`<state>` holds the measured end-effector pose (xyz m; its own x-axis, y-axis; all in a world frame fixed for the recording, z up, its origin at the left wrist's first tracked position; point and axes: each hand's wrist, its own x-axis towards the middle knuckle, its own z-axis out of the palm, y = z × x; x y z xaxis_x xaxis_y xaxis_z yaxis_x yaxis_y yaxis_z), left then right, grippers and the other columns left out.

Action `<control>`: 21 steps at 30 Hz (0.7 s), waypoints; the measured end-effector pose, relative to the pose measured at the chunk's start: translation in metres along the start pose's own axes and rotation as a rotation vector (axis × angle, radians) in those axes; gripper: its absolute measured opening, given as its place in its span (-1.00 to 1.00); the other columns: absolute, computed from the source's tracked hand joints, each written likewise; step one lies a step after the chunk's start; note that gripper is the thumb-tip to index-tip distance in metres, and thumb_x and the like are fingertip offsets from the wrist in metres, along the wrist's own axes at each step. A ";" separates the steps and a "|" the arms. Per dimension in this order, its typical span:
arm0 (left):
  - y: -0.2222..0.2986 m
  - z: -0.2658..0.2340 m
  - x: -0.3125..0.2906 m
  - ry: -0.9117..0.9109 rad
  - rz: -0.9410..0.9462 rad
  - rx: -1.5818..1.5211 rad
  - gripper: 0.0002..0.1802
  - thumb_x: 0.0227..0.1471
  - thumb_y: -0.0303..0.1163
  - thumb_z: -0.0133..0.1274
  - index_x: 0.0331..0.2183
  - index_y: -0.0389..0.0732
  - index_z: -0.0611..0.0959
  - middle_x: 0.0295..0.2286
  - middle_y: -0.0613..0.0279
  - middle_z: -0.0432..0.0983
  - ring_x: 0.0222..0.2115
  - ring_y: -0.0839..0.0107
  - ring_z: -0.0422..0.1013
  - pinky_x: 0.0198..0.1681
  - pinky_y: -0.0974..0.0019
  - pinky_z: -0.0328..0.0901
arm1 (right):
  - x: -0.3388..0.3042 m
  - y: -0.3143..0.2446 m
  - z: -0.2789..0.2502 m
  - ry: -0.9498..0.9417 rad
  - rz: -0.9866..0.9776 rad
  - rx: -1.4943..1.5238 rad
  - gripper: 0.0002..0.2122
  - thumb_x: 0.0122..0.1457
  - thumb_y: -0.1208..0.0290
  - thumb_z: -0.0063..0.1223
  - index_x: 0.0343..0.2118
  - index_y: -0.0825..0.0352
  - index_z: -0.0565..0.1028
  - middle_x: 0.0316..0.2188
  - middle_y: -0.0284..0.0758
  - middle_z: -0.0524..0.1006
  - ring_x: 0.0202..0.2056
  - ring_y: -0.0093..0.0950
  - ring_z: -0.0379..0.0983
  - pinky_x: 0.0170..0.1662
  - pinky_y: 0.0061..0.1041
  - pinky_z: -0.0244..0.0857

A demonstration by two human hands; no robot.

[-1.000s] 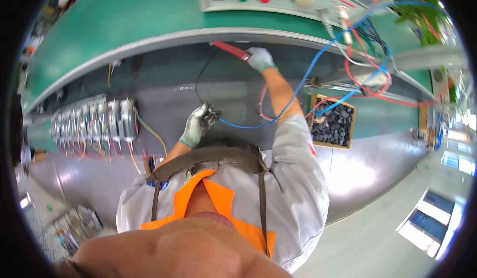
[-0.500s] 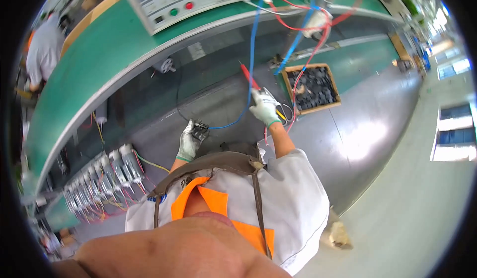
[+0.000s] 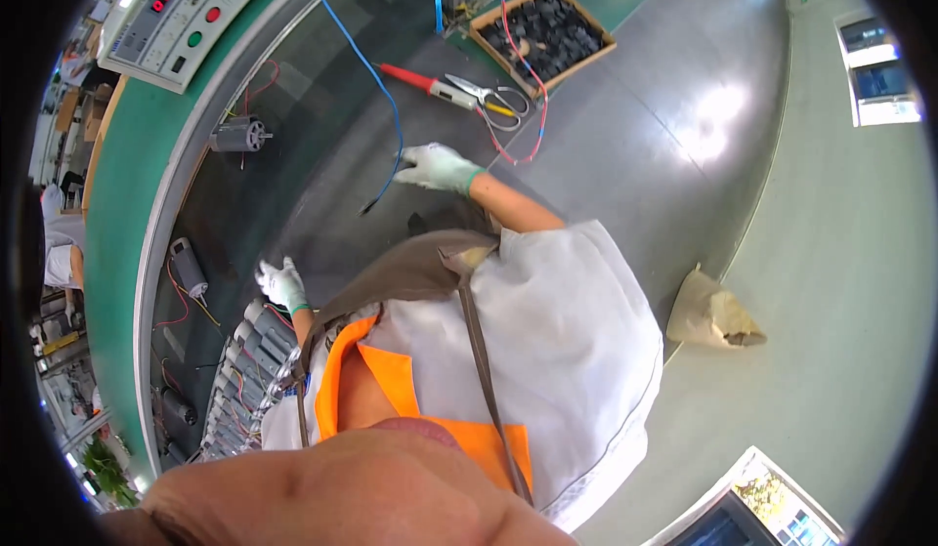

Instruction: Testing electrical motors by connecting them to a power supply and checking functionality.

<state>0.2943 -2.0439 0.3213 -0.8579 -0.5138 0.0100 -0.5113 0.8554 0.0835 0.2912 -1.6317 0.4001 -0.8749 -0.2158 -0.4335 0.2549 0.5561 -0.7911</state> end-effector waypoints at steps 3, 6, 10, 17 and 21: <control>-0.033 0.000 -0.002 0.215 0.015 0.006 -0.30 -0.02 -0.13 0.24 0.13 -0.13 0.44 0.12 -0.08 0.30 0.10 -0.01 0.30 0.11 0.02 0.29 | 0.001 0.050 0.009 0.105 0.003 -0.765 -0.65 0.15 0.20 0.06 -0.12 0.37 0.51 -0.22 -0.09 0.61 -0.12 -0.17 0.55 -0.03 -0.22 0.38; -0.042 0.015 -0.016 0.290 0.143 -0.187 -0.36 0.04 -0.21 0.19 0.13 -0.20 0.44 0.09 -0.11 0.32 0.07 0.00 0.31 0.13 0.05 0.23 | -0.015 0.074 0.028 0.195 -0.012 -0.193 -0.62 0.15 0.20 0.06 -0.05 0.35 0.53 -0.17 -0.09 0.60 -0.09 -0.16 0.53 0.03 -0.24 0.35; 0.007 0.050 -0.049 0.031 0.225 -0.701 -0.48 0.14 -0.34 0.13 0.11 -0.26 0.46 0.04 -0.08 0.36 0.02 0.08 0.35 0.10 0.16 0.26 | -0.026 0.079 0.039 0.229 0.060 -0.309 -0.59 0.14 0.14 0.02 -0.03 0.29 0.56 -0.11 -0.10 0.59 -0.04 -0.13 0.50 0.07 -0.24 0.34; 0.075 0.028 -0.104 -0.299 0.322 -0.857 -0.53 0.18 -0.38 0.07 0.11 -0.26 0.47 0.03 0.03 0.41 0.01 0.20 0.41 0.08 0.19 0.32 | -0.032 0.194 -0.087 0.987 0.293 0.638 -0.81 0.16 0.33 0.11 -0.43 0.36 0.61 -0.58 -0.32 0.57 -0.61 -0.57 0.46 -0.50 -0.47 0.40; 0.078 0.033 -0.120 -0.334 0.302 -0.822 -0.56 0.20 -0.35 0.05 0.09 -0.26 0.51 0.02 0.02 0.47 0.04 0.21 0.41 0.12 0.24 0.29 | -0.015 0.271 -0.176 1.066 0.503 0.941 -0.59 0.16 0.12 0.17 -0.05 0.28 0.45 -0.32 -0.24 0.52 -0.42 -0.27 0.52 -0.45 -0.20 0.49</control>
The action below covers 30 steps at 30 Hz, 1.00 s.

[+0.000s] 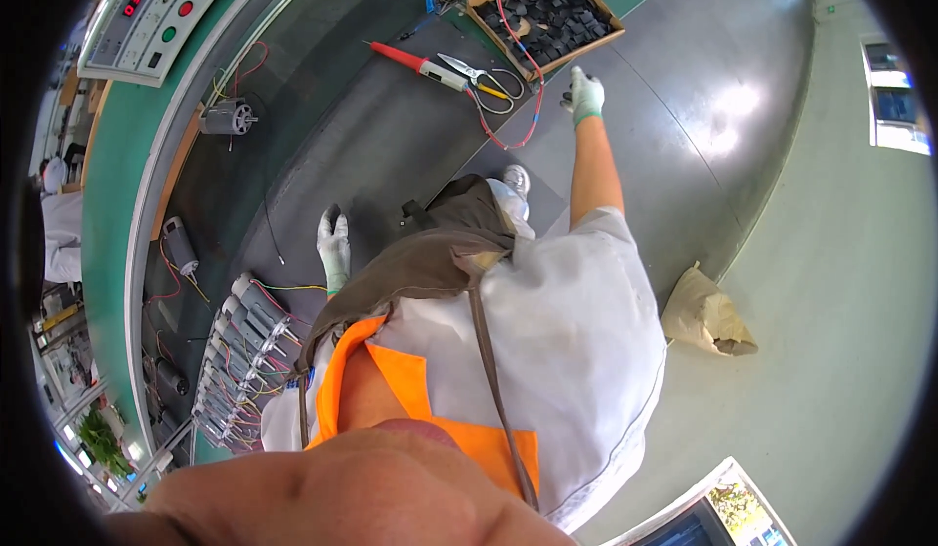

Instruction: Testing electrical motors by connecting them to a power supply and checking functionality.

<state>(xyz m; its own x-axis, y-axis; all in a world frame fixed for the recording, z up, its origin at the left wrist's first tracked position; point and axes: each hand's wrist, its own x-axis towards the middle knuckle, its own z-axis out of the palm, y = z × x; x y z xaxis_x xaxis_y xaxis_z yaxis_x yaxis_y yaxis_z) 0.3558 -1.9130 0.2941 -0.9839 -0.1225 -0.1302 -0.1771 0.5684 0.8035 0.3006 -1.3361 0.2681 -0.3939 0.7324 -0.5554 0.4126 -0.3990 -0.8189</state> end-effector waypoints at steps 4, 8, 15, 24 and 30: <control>0.021 0.018 -0.019 -0.041 -0.105 -0.005 -0.59 0.21 -0.33 0.05 0.04 -0.32 0.55 -0.02 0.05 0.53 0.02 0.30 0.43 0.12 0.30 0.28 | 0.047 -0.026 0.020 -0.038 0.145 -0.001 -0.53 0.10 -0.02 0.23 -0.08 0.25 0.46 -0.26 -0.24 0.52 -0.27 -0.21 0.52 -0.32 -0.08 0.51; 0.059 0.070 -0.010 -0.108 -0.165 -0.243 -0.61 0.23 -0.35 0.05 0.03 -0.36 0.55 -0.04 0.14 0.54 -0.01 0.41 0.43 0.11 0.36 0.27 | 0.111 -0.023 0.019 -0.123 0.157 0.091 -0.63 0.07 0.18 0.28 -0.19 0.37 0.51 -0.22 -0.20 0.51 -0.21 -0.18 0.51 -0.28 -0.04 0.51; 0.180 0.166 -0.034 -0.201 -0.233 -0.463 -0.60 0.26 -0.44 0.00 0.07 -0.42 0.48 -0.02 0.14 0.48 -0.01 0.39 0.41 0.13 0.36 0.26 | 0.118 -0.018 -0.016 -0.202 0.108 0.079 -0.77 0.07 0.42 0.18 -0.21 0.35 0.48 -0.34 -0.23 0.55 -0.36 -0.28 0.57 -0.37 -0.17 0.54; 0.321 0.265 -0.011 -0.596 0.025 -0.225 -0.66 0.22 -0.48 -0.03 0.01 -0.35 0.57 -0.07 0.14 0.55 -0.03 0.43 0.44 0.06 0.37 0.30 | 0.150 0.012 -0.251 0.027 -0.199 0.317 -0.81 0.06 0.51 0.21 -0.25 0.38 0.50 -0.39 -0.37 0.55 -0.39 -0.53 0.50 -0.30 -0.50 0.43; 0.336 0.369 0.018 -0.955 0.263 -0.166 -0.69 0.21 -0.47 -0.01 -0.04 -0.31 0.61 -0.14 0.15 0.58 -0.09 0.39 0.47 0.04 0.33 0.32 | 0.048 0.043 -0.419 0.423 -0.284 0.492 -0.79 0.11 0.59 0.15 -0.17 0.36 0.50 -0.31 -0.38 0.55 -0.31 -0.55 0.51 -0.18 -0.51 0.44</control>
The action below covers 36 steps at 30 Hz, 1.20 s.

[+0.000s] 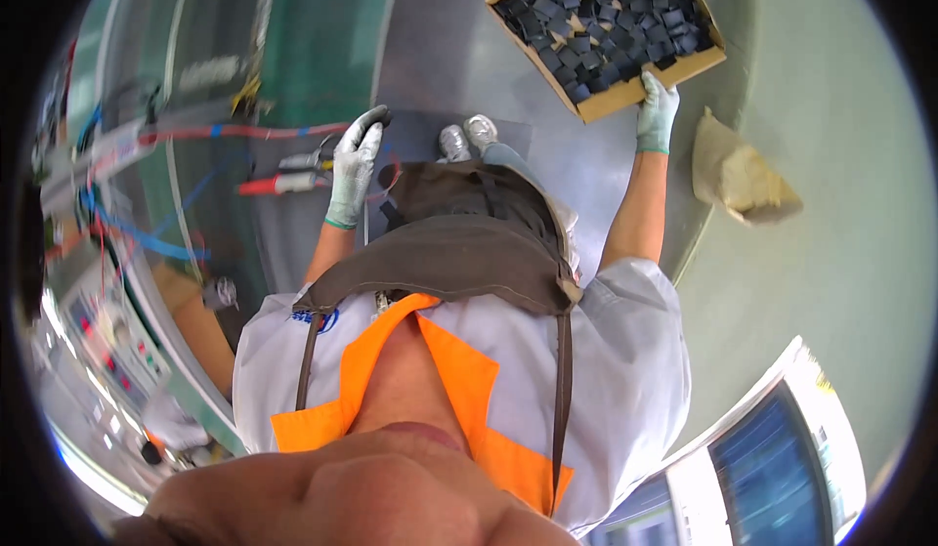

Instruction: Testing electrical motors by connecting them to a power supply and checking functionality.

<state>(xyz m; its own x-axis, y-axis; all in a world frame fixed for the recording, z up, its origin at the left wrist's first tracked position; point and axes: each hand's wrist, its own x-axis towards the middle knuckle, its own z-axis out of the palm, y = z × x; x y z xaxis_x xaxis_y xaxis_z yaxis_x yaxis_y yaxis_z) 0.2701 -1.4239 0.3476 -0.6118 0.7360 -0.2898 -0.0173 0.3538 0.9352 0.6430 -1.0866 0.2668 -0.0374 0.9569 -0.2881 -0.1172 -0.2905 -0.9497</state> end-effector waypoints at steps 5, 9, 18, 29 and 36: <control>0.029 0.089 0.058 -0.307 -0.050 -0.102 -0.65 0.26 -0.52 -0.08 0.07 -0.34 0.51 -0.06 0.11 0.53 -0.01 0.42 0.42 0.14 0.36 0.26 | -0.063 -0.028 -0.113 0.295 -0.051 0.049 -0.80 0.08 0.58 0.16 -0.20 0.33 0.51 -0.34 -0.42 0.53 -0.35 -0.55 0.48 -0.22 -0.53 0.41; 0.056 0.181 0.087 -0.604 -0.046 -0.029 -0.52 0.29 -0.37 -0.07 0.19 -0.29 0.37 0.02 0.13 0.45 0.01 0.39 0.39 0.09 0.32 0.26 | -0.073 -0.003 -0.155 0.409 0.038 -0.096 -0.81 0.05 0.53 0.20 -0.24 0.34 0.52 -0.42 -0.43 0.53 -0.41 -0.58 0.46 -0.29 -0.55 0.39; 0.078 0.386 0.124 -0.895 -0.074 0.034 -0.39 0.26 -0.03 -0.04 0.18 -0.20 0.35 0.05 0.15 0.34 0.02 0.29 0.31 0.05 0.18 0.32 | -0.077 0.041 -0.183 0.467 0.018 0.070 -0.79 0.13 0.42 0.17 -0.27 0.47 0.53 -0.40 -0.25 0.55 -0.37 -0.44 0.53 -0.30 -0.44 0.43; 0.088 0.466 0.136 -0.998 -0.570 -0.375 -0.03 0.04 -0.28 0.28 0.27 -0.26 0.04 0.09 0.06 0.35 0.12 0.22 0.29 0.20 0.06 0.20 | -0.064 0.022 -0.150 0.707 -0.018 0.210 -0.80 0.14 0.49 0.10 -0.18 0.41 0.45 -0.29 -0.35 0.48 -0.34 -0.54 0.43 -0.26 -0.51 0.44; 0.061 0.513 0.141 -0.970 -0.597 -0.362 -0.66 0.21 -0.33 0.00 0.00 -0.23 0.48 -0.12 0.20 0.54 -0.11 0.35 0.47 0.04 0.17 0.35 | -0.060 0.025 -0.165 0.509 0.149 0.271 -0.48 0.27 0.09 0.07 0.06 0.47 0.31 -0.03 -0.12 0.45 -0.10 -0.26 0.52 -0.15 -0.26 0.48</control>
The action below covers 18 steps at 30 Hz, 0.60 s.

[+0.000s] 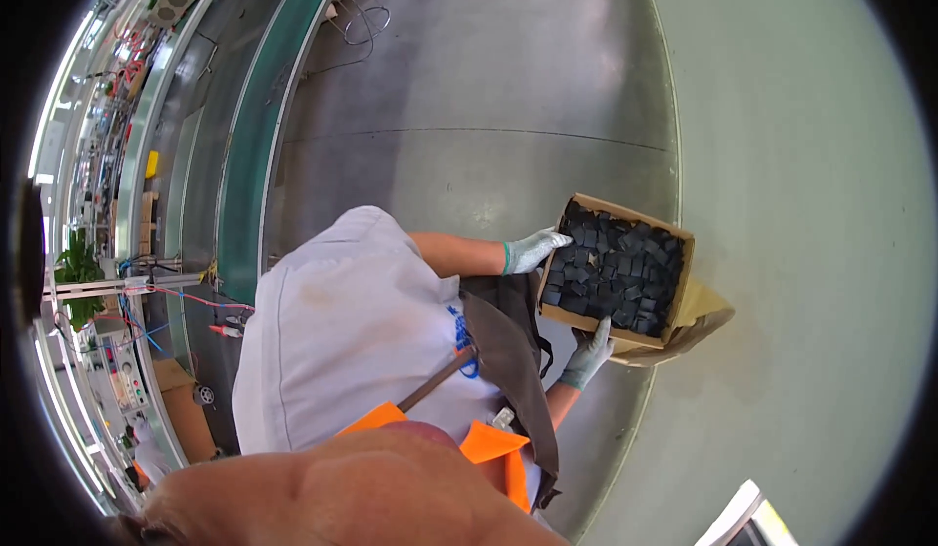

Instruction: Testing electrical motors by connecting them to a power supply and checking functionality.

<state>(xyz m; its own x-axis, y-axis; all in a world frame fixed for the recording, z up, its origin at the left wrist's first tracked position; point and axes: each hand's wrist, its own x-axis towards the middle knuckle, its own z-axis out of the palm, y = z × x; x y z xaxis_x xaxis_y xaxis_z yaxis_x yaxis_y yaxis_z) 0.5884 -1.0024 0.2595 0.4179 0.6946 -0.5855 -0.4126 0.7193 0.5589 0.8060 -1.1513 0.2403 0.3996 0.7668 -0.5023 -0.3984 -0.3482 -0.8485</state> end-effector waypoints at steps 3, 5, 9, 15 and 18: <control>-0.008 -0.013 -0.007 0.103 0.043 0.038 -0.66 0.20 -0.36 -0.02 0.00 -0.23 0.48 -0.14 0.18 0.54 -0.11 0.35 0.47 0.04 0.17 0.36 | -0.013 -0.005 -0.017 -0.238 0.060 0.152 -0.42 0.28 0.01 0.01 0.16 0.40 0.25 0.06 -0.13 0.40 -0.01 -0.19 0.46 -0.06 -0.20 0.42; -0.009 -0.010 -0.009 0.093 -0.064 -0.054 -0.66 0.20 -0.36 -0.03 0.00 -0.24 0.48 -0.13 0.17 0.53 -0.10 0.36 0.46 0.04 0.18 0.37 | -0.007 -0.013 -0.045 -0.266 0.091 0.071 -0.40 0.30 -0.03 -0.05 0.22 0.34 0.22 0.11 -0.14 0.37 0.05 -0.17 0.41 0.00 -0.16 0.35; -0.021 -0.059 0.036 0.016 0.051 0.945 -0.56 0.26 -0.19 -0.11 0.04 -0.26 0.51 -0.01 0.17 0.47 -0.03 0.27 0.41 0.18 0.17 0.23 | 0.024 -0.018 -0.104 -0.154 0.023 -0.038 -0.53 0.38 0.16 -0.15 0.22 0.37 0.25 -0.01 -0.11 0.46 -0.06 -0.30 0.46 -0.02 -0.39 0.36; -0.019 -0.063 0.003 0.115 0.142 0.327 -0.53 0.24 -0.19 -0.13 -0.05 -0.39 0.57 -0.04 0.16 0.48 -0.06 0.38 0.42 0.10 0.28 0.28 | 0.077 0.018 -0.166 0.454 -0.101 -0.934 -0.45 0.18 0.15 0.01 0.12 0.50 0.38 0.06 -0.02 0.49 0.10 -0.04 0.40 0.13 -0.21 0.26; -0.031 -0.042 -0.003 0.121 0.055 0.203 -0.53 0.22 -0.24 -0.14 0.00 -0.39 0.53 -0.04 0.15 0.48 -0.08 0.34 0.44 0.10 0.26 0.29 | 0.106 0.051 -0.223 0.589 0.200 -1.066 -0.34 0.05 0.26 0.00 0.23 0.43 0.24 -0.09 0.12 0.53 -0.04 0.02 0.48 0.07 -0.16 0.32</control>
<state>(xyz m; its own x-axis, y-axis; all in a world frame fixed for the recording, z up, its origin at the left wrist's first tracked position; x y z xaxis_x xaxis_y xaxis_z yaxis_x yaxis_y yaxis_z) 0.5657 -1.0272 0.2192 0.2944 0.7354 -0.6104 -0.2560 0.6760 0.6910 1.0122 -1.2084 0.1063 0.8299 0.3862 -0.4027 0.2670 -0.9086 -0.3211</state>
